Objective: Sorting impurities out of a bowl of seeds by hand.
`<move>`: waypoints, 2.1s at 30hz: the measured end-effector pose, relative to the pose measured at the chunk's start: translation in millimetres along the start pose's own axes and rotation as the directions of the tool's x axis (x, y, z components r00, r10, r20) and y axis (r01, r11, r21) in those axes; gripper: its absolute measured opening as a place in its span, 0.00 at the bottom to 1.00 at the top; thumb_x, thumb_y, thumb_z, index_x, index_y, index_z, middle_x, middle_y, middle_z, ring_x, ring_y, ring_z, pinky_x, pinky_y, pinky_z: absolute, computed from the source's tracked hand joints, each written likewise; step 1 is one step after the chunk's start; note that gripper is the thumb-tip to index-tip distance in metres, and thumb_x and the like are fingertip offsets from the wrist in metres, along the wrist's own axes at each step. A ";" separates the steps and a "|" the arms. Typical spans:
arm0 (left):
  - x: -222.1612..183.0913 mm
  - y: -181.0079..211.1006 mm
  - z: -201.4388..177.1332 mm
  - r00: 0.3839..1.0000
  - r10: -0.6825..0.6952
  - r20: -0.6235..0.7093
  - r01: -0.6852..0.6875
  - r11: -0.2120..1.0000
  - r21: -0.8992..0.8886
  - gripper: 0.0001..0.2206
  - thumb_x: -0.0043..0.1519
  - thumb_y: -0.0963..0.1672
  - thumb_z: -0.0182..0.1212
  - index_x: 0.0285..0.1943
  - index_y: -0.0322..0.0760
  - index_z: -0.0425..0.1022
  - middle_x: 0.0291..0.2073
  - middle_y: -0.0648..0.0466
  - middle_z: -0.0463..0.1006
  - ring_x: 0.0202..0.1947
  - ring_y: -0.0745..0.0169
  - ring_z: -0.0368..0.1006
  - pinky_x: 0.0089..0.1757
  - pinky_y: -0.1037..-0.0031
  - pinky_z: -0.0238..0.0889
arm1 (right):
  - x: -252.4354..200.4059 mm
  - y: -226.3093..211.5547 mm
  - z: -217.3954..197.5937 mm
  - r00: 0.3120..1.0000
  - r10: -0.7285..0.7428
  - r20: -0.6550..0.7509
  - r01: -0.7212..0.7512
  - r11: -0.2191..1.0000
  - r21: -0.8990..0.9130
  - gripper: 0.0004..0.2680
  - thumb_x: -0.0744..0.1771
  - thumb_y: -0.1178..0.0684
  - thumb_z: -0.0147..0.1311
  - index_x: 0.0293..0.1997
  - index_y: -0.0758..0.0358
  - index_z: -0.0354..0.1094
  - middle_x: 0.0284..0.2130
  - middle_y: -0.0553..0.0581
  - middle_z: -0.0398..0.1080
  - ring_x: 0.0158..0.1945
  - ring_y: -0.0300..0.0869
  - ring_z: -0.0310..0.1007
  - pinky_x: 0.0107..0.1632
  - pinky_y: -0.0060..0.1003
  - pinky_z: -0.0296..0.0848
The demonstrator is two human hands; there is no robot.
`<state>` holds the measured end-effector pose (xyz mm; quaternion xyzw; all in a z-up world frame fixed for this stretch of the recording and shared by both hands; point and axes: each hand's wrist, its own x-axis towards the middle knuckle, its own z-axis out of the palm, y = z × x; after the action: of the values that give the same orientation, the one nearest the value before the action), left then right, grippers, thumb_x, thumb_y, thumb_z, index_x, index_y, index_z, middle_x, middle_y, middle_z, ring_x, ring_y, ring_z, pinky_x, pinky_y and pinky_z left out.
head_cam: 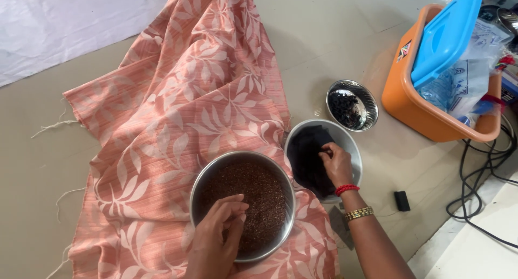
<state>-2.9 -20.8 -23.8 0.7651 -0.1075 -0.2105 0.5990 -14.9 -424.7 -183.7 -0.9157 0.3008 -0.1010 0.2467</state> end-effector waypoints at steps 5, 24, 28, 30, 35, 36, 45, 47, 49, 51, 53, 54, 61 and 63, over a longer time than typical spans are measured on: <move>-1.2 4.0 0.0 1.000 0.012 -0.003 -0.012 1.000 -0.008 0.09 0.61 0.39 0.60 0.48 0.34 0.79 0.52 0.53 0.82 0.47 0.61 0.84 0.46 0.72 0.80 | -7.6 3.2 -21.1 0.998 0.061 -0.034 -0.054 0.981 0.186 0.06 0.63 0.56 0.64 0.40 0.64 0.78 0.30 0.58 0.80 0.33 0.42 0.80 0.39 0.36 0.76; -4.9 3.3 1.6 0.999 0.034 0.003 -0.034 0.999 -0.023 0.08 0.60 0.39 0.62 0.47 0.34 0.79 0.45 0.52 0.85 0.42 0.62 0.83 0.41 0.72 0.77 | -10.5 -36.9 -48.3 0.971 -0.127 -0.202 0.142 0.988 0.062 0.08 0.68 0.61 0.52 0.51 0.68 0.75 0.35 0.63 0.76 0.38 0.50 0.77 0.43 0.41 0.75; -4.0 8.8 0.1 1.000 -0.010 0.009 0.010 1.000 -0.024 0.10 0.60 0.39 0.62 0.50 0.35 0.79 0.43 0.52 0.85 0.40 0.62 0.84 0.40 0.72 0.77 | 10.9 12.8 -11.3 0.941 -0.287 -0.180 0.215 0.916 -0.338 0.08 0.68 0.58 0.49 0.47 0.68 0.75 0.42 0.67 0.74 0.45 0.59 0.76 0.52 0.49 0.75; -4.5 5.4 1.0 1.000 -0.003 -0.003 0.003 1.000 -0.029 0.09 0.60 0.39 0.62 0.48 0.34 0.79 0.43 0.52 0.85 0.41 0.63 0.84 0.41 0.72 0.77 | 6.1 -24.1 -8.1 0.956 -0.234 -0.177 0.174 0.937 -0.303 0.10 0.68 0.53 0.53 0.45 0.71 0.74 0.43 0.70 0.73 0.45 0.62 0.75 0.49 0.51 0.74; -2.5 7.1 1.1 1.000 -0.020 0.009 0.020 1.000 -0.023 0.08 0.60 0.39 0.62 0.47 0.34 0.79 0.43 0.51 0.86 0.41 0.63 0.84 0.41 0.72 0.77 | 0.2 -84.0 -1.0 0.996 0.015 -0.089 -0.050 0.913 -0.405 0.17 0.65 0.43 0.58 0.41 0.73 0.69 0.44 0.71 0.69 0.43 0.64 0.74 0.43 0.56 0.74; -2.2 7.1 1.0 0.999 -0.029 0.027 0.030 0.999 -0.028 0.09 0.61 0.39 0.62 0.49 0.34 0.79 0.43 0.51 0.85 0.42 0.63 0.84 0.41 0.72 0.77 | 3.3 -74.8 7.4 0.993 -0.016 -0.118 -0.029 0.930 -0.367 0.13 0.65 0.47 0.56 0.40 0.73 0.68 0.44 0.72 0.68 0.43 0.65 0.74 0.42 0.57 0.74; -4.5 0.7 2.2 0.999 0.040 0.016 -0.039 0.998 -0.058 0.08 0.61 0.39 0.62 0.48 0.32 0.78 0.42 0.50 0.85 0.42 0.62 0.84 0.42 0.72 0.78 | 22.5 18.8 26.7 0.957 -0.187 -0.223 0.141 0.969 -0.204 0.07 0.65 0.59 0.53 0.38 0.75 0.73 0.39 0.74 0.72 0.43 0.66 0.74 0.47 0.54 0.74; -4.6 3.6 0.9 0.998 0.054 0.010 -0.053 0.998 -0.046 0.08 0.60 0.38 0.62 0.48 0.31 0.78 0.41 0.49 0.85 0.41 0.62 0.84 0.41 0.72 0.77 | 17.0 10.9 10.7 0.947 -0.205 -0.245 0.174 0.974 -0.144 0.08 0.64 0.59 0.55 0.39 0.76 0.74 0.37 0.75 0.73 0.42 0.66 0.74 0.47 0.54 0.74; -5.1 9.1 -1.7 0.999 -0.028 0.025 0.028 1.000 -0.004 0.10 0.61 0.39 0.62 0.50 0.35 0.79 0.40 0.50 0.85 0.39 0.63 0.84 0.40 0.72 0.77 | 6.0 -13.6 -15.9 0.964 0.007 -0.266 -0.007 1.000 0.000 0.08 0.64 0.58 0.61 0.43 0.73 0.78 0.36 0.71 0.76 0.40 0.60 0.77 0.44 0.47 0.74; -5.7 10.2 -1.6 1.000 -0.020 0.019 0.021 1.000 -0.013 0.09 0.60 0.39 0.62 0.49 0.34 0.79 0.41 0.50 0.85 0.40 0.63 0.84 0.40 0.72 0.77 | -2.6 -24.6 -35.4 0.977 0.107 -0.184 -0.050 0.955 0.293 0.07 0.66 0.59 0.60 0.44 0.74 0.77 0.36 0.67 0.77 0.38 0.52 0.76 0.43 0.42 0.74; -5.6 9.5 -0.3 1.000 -0.008 0.011 0.008 1.000 -0.021 0.08 0.60 0.39 0.62 0.47 0.33 0.79 0.41 0.50 0.85 0.40 0.63 0.84 0.40 0.72 0.77 | -11.8 -40.9 -58.9 0.981 0.176 -0.079 -0.102 0.823 0.559 0.07 0.67 0.60 0.59 0.45 0.75 0.77 0.35 0.62 0.77 0.36 0.44 0.74 0.42 0.37 0.75; -5.6 8.1 0.2 0.999 0.029 0.018 -0.028 0.999 -0.041 0.08 0.61 0.39 0.61 0.48 0.32 0.78 0.41 0.50 0.85 0.40 0.63 0.84 0.40 0.72 0.77 | -16.4 -52.5 -71.2 0.990 0.134 0.038 -0.118 0.663 0.739 0.06 0.67 0.61 0.59 0.46 0.74 0.76 0.35 0.57 0.77 0.36 0.40 0.75 0.43 0.33 0.75; -3.9 27.4 -7.1 0.975 -0.180 0.130 0.222 0.815 -0.535 0.13 0.63 0.42 0.59 0.56 0.33 0.73 0.49 0.53 0.83 0.48 0.71 0.78 0.46 0.76 0.73 | -81.8 -193.0 -138.0 0.808 -0.349 0.474 -0.290 0.464 0.837 0.06 0.66 0.63 0.57 0.42 0.77 0.76 0.37 0.57 0.76 0.41 0.40 0.76 0.46 0.33 0.75; -6.2 35.2 -18.1 0.975 -0.158 0.156 0.220 0.770 -0.599 0.17 0.61 0.41 0.60 0.60 0.38 0.70 0.51 0.56 0.81 0.49 0.72 0.77 0.48 0.78 0.71 | -100.1 -220.6 -130.5 0.735 -0.445 0.512 -0.187 0.592 0.784 0.06 0.65 0.63 0.58 0.42 0.75 0.77 0.38 0.57 0.77 0.43 0.40 0.76 0.48 0.34 0.76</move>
<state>2.9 -11.5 14.7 0.5256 0.0151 -0.3296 0.7842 -27.8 -261.8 37.6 -0.6992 0.0414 0.0897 0.7081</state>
